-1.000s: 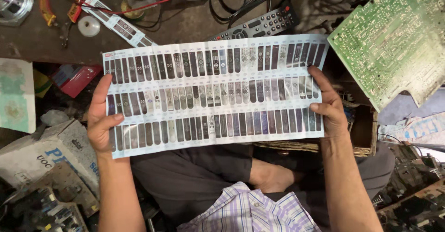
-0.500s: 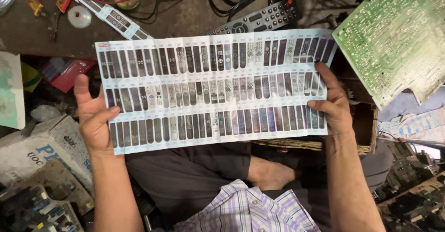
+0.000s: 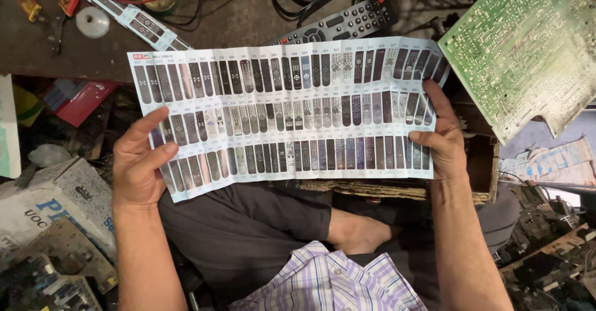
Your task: The person reviews a sheet of remote control button labels, then selects a label and applies it to a remote control. The person then uses a multimeter to test points on a green circuit board.
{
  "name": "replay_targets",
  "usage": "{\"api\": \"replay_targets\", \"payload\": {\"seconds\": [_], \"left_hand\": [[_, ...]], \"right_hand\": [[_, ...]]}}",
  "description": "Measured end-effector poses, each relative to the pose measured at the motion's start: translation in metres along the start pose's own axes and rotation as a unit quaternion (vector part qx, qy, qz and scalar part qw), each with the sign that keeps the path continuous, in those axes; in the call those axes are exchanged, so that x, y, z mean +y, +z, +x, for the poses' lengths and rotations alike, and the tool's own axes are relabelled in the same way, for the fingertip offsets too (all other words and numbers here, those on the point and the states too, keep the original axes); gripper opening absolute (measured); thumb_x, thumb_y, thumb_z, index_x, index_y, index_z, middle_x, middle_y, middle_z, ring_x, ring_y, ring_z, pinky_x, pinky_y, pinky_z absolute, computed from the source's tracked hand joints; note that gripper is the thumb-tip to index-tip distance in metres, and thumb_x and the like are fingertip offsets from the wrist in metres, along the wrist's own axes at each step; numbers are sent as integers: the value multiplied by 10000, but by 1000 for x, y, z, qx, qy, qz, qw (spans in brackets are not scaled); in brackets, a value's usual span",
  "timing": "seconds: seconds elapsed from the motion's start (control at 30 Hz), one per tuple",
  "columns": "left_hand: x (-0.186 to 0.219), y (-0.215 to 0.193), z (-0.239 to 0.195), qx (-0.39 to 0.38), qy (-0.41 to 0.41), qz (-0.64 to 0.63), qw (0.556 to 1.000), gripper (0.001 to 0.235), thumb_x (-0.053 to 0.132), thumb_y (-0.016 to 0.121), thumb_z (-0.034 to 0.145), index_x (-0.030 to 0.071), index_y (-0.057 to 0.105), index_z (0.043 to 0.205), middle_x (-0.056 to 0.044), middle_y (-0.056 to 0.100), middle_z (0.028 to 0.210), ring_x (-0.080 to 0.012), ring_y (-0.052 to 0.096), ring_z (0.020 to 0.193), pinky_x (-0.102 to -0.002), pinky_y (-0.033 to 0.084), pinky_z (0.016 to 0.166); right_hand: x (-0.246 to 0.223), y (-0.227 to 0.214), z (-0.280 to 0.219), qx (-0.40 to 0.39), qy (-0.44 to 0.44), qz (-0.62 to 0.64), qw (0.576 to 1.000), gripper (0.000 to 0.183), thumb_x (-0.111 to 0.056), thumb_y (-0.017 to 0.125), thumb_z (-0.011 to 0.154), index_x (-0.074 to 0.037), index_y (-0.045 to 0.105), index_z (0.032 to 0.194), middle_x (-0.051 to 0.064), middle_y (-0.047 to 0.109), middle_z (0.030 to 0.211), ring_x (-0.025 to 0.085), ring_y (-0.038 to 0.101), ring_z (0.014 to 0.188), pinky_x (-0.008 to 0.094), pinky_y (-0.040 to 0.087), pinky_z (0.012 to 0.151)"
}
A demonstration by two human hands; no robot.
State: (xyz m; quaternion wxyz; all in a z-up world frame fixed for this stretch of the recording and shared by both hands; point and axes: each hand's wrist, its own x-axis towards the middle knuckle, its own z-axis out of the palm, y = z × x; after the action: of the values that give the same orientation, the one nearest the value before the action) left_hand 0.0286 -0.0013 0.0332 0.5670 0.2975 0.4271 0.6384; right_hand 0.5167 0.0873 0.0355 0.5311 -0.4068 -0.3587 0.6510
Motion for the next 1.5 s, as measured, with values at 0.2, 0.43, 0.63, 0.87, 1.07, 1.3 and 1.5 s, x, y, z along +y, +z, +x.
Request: {"api": "replay_targets", "payload": {"seconds": [0.2,0.43,0.63,0.87,1.07,1.3,1.5], "left_hand": [[-9,-15,-6,35,28,-6,999,467,-127,690,862,10,703,1309,-129,715,1304,-192,686,1170,-335,530,1060],[-16,-23,-8,22,1,45,999,326,-125,711,918,-51,704,1236,-155,725,1197,-192,694,1068,-338,541,1033],[-9,-16,-5,70,67,-6,995,468,-127,633,884,-26,687,1337,-192,708,1314,-230,707,1161,-348,541,1101],[-6,-20,-3,26,73,-65,995,537,-104,596,879,-42,639,1410,-210,679,1365,-257,678,1228,-384,503,1167],[-2,-17,0,14,80,-76,994,584,-70,593,866,-47,602,1449,-204,659,1399,-252,658,1244,-400,474,1222],[3,-12,-1,-6,80,-127,989,638,-51,592,836,-28,578,1473,-199,644,1453,-278,642,1339,-415,450,1263],[2,-11,-2,14,80,-91,993,694,-149,584,839,-7,548,1518,-194,626,1463,-270,626,1346,-410,450,1247]], "right_hand": [[1,2,-1,2,-6,16,1000,957,108,673,700,-9,410,1612,175,617,1464,256,621,1315,385,475,1173],[-1,6,-3,-1,-11,24,1000,956,99,688,706,-22,404,1611,171,608,1473,261,615,1323,390,466,1186],[0,-2,-7,-29,-36,-6,999,924,43,757,742,-32,437,1605,164,636,1464,261,619,1339,389,467,1202],[21,-26,-7,50,-29,-41,997,684,108,776,823,7,574,1469,198,631,1424,270,645,1276,415,548,1103],[14,-14,-8,1,-54,-96,994,790,95,777,786,16,522,1530,167,628,1457,210,648,1294,357,522,1133],[23,-16,-7,56,-72,-66,994,661,95,775,822,16,547,1437,126,711,1306,172,706,1161,329,587,1017],[44,-43,0,142,-110,-131,975,354,87,840,911,47,744,1249,-2,635,914,75,572,813,227,518,822]]}}
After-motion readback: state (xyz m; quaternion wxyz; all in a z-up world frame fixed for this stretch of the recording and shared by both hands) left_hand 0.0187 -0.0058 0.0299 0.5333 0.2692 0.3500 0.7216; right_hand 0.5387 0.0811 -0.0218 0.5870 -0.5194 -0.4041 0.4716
